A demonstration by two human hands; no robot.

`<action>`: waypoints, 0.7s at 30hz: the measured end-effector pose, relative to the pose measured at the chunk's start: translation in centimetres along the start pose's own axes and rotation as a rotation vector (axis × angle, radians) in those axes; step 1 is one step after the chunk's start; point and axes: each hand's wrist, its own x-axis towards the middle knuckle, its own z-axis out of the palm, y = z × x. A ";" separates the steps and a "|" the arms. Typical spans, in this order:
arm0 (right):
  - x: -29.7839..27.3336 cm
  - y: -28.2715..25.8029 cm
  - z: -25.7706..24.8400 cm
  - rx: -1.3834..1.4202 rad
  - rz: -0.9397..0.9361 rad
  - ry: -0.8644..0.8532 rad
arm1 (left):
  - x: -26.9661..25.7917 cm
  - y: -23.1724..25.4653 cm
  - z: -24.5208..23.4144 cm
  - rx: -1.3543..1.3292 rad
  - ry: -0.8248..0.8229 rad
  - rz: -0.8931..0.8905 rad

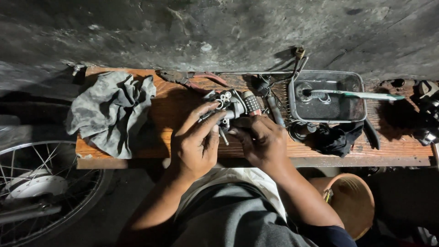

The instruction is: The person cleans a carburetor part using a toothbrush and a rag. They scrub the part over a tray and then wipe it with a cloth.

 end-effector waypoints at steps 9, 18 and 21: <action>-1.9 2.7 1.8 0.115 0.414 -0.071 | 0.1 0.2 0.0 0.001 0.016 -0.001; 1.0 -0.3 -0.1 0.389 0.581 -0.143 | 0.4 0.3 0.2 -0.002 0.054 0.004; -0.6 2.6 0.9 0.549 0.668 -0.164 | 0.5 0.4 -0.1 -0.001 0.053 0.011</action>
